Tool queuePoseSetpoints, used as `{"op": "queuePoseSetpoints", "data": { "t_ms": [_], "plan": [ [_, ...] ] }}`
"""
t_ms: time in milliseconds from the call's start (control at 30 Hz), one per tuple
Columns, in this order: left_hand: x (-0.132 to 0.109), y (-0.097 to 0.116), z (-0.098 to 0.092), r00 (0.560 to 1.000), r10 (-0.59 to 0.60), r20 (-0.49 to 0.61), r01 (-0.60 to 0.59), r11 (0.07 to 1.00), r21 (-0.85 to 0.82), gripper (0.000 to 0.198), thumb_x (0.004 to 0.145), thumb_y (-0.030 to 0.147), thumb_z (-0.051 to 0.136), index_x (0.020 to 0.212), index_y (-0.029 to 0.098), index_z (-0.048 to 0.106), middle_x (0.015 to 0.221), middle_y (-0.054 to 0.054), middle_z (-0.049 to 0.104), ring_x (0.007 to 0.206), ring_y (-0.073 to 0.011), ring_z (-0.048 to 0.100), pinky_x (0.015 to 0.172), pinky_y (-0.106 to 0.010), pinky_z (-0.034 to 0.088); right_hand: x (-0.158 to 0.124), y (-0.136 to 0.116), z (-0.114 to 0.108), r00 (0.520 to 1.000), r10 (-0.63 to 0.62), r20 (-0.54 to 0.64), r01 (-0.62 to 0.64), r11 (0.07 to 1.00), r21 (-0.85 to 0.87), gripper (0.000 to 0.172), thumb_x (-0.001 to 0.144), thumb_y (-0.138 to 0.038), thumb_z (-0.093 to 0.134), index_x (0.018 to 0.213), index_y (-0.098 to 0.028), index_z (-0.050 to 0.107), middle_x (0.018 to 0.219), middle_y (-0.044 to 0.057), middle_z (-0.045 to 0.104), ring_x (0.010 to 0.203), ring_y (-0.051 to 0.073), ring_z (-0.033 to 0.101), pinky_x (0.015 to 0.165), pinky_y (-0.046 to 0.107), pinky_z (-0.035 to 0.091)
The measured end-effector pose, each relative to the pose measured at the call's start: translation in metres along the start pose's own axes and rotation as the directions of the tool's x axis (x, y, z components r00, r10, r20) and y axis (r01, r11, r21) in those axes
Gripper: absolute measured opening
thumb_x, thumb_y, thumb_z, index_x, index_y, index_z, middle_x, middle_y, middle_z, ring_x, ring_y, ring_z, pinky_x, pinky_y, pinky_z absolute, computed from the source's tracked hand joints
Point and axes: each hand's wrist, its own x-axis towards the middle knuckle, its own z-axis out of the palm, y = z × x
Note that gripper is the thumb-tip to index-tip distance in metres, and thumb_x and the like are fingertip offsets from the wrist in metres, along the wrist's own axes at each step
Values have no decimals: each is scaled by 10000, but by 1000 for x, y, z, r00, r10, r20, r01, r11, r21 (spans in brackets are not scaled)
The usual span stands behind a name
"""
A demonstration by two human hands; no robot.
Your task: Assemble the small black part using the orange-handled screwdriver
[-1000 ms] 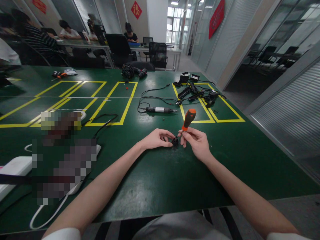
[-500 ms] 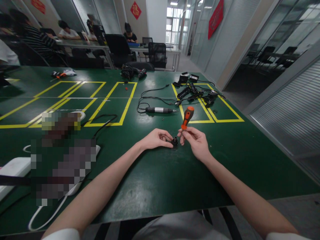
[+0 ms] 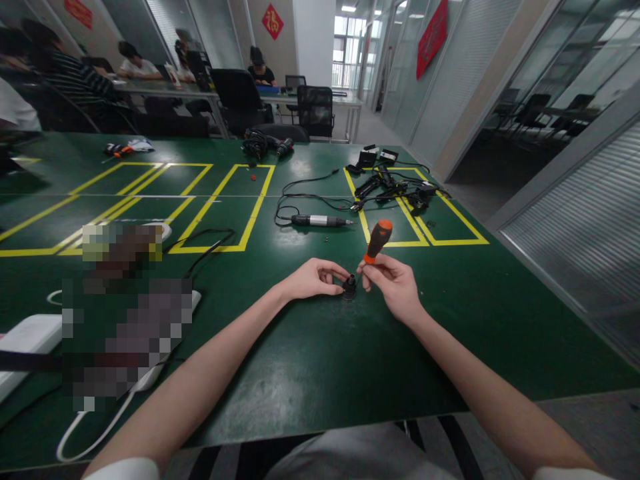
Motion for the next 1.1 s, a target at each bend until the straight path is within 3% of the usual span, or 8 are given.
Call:
{"op": "queuePoseSetpoints", "data": {
  "t_ms": [167, 333, 467, 567, 700, 967, 1100],
  "plan": [
    [-1, 3, 3, 1000, -1, -23, 2, 1000, 25, 524, 683, 334, 875, 1134, 103, 745, 727, -3, 695, 549, -64, 484, 514, -189, 354, -2, 0, -1, 999, -10, 32, 9, 999, 48, 262, 859, -417, 756, 1005, -214, 678, 804, 16, 729, 562, 120, 607, 547, 287, 534],
    [1, -1, 4, 998, -2, -61, 4, 999, 36, 515, 651, 367, 900, 1078, 120, 751, 891, -43, 746, 549, -49, 458, 508, -190, 339, -3, -2, -1, 1000, -3, -8, 3, 1000, 11, 251, 806, -383, 815, 868, -211, 642, 779, 7, 717, 569, 114, 600, 553, 270, 534],
    [1, -4, 3, 997, -2, -73, 7, 998, 62, 475, 651, 396, 898, 1006, 113, 757, 704, 4, 678, 533, -61, 461, 508, -191, 336, -1, -3, 0, 1000, -16, -24, 16, 999, -30, 266, 773, -423, 830, 792, -200, 686, 805, 14, 700, 555, 108, 576, 519, 275, 517],
    [1, -5, 2, 998, -12, -61, 16, 997, 72, 465, 680, 425, 875, 1005, 113, 763, 595, 35, 598, 524, -75, 477, 514, -195, 347, -1, -4, 0, 1000, -7, -5, 7, 1000, -23, 260, 817, -444, 787, 837, -195, 714, 791, 26, 714, 540, 114, 582, 520, 289, 521],
    [0, -6, 1, 999, -6, -46, 11, 995, 100, 488, 703, 459, 855, 1045, 121, 767, 579, 43, 569, 513, -72, 448, 492, -190, 303, -2, -3, 0, 1000, -5, 2, 5, 999, 53, 302, 821, -447, 787, 974, -206, 689, 789, 27, 739, 569, 131, 613, 550, 299, 541],
    [0, -3, 1, 999, -16, -46, 21, 995, 94, 495, 701, 452, 851, 1052, 114, 764, 592, 36, 580, 520, -75, 447, 502, -191, 306, 0, -5, 0, 998, -8, -57, 7, 1000, -16, 265, 756, -416, 846, 756, -199, 694, 786, 17, 704, 550, 110, 575, 519, 281, 518],
    [0, -3, 2, 998, -20, -57, 24, 996, 88, 493, 692, 451, 853, 1038, 111, 765, 578, 41, 568, 514, -74, 442, 494, -190, 296, 0, -3, 0, 999, 5, -40, -4, 1000, 21, 250, 766, -396, 839, 862, -199, 718, 766, 14, 717, 524, 111, 590, 505, 279, 518]
  ]
}}
